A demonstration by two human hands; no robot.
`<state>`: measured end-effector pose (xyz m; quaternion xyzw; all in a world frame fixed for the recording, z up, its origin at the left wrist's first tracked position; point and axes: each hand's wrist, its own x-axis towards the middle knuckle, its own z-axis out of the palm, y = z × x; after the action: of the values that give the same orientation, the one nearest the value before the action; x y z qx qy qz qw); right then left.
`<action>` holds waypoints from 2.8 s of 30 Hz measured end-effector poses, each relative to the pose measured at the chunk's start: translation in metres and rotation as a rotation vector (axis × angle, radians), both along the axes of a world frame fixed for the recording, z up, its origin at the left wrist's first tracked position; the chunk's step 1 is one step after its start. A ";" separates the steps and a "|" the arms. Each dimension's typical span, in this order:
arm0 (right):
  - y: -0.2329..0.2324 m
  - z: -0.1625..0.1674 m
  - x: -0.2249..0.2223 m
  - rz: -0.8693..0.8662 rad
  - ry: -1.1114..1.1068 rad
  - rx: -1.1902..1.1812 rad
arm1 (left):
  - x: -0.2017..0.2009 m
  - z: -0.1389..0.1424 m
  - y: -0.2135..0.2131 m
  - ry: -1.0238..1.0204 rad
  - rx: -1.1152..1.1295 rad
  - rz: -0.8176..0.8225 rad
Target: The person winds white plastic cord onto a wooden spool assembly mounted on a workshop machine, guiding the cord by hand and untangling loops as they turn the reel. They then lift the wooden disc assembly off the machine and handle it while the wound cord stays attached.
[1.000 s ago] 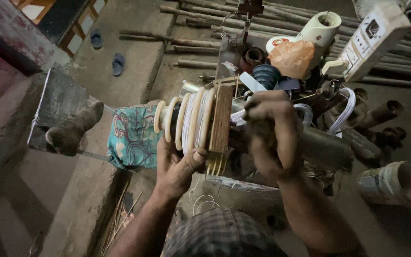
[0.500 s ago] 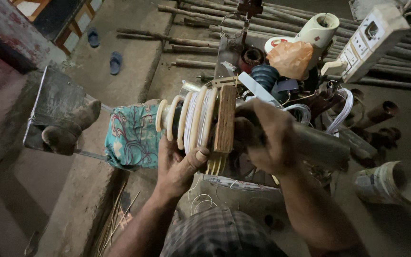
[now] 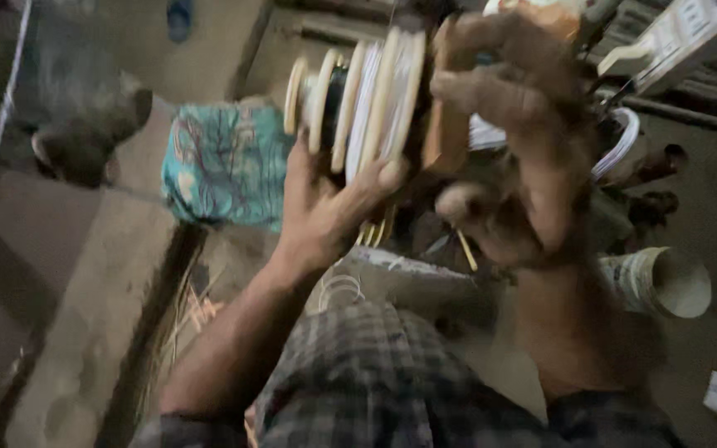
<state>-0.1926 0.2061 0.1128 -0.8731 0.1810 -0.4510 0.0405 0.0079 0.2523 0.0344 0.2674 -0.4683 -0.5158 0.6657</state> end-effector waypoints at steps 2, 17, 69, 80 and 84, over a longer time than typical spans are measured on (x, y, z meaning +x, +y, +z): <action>0.001 -0.014 0.002 -0.044 0.000 0.029 | -0.002 -0.002 0.000 -0.014 0.036 0.002; -0.008 -0.030 0.030 0.044 -0.220 0.027 | -0.003 -0.018 0.003 0.047 -0.034 -0.065; 0.088 -0.175 0.036 -0.213 -0.603 0.748 | 0.034 0.054 0.014 -0.284 0.096 -0.105; 0.082 -0.227 0.022 0.132 -0.912 0.931 | 0.034 0.036 0.012 -0.429 -0.018 -0.057; 0.080 -0.242 0.025 0.186 -0.827 1.016 | 0.039 0.022 0.003 -0.431 0.122 -0.116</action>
<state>-0.1679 0.2866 -0.1292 -0.5122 0.2645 -0.6020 0.5524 0.0469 0.2557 0.0564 0.3838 -0.5820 -0.5117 0.5022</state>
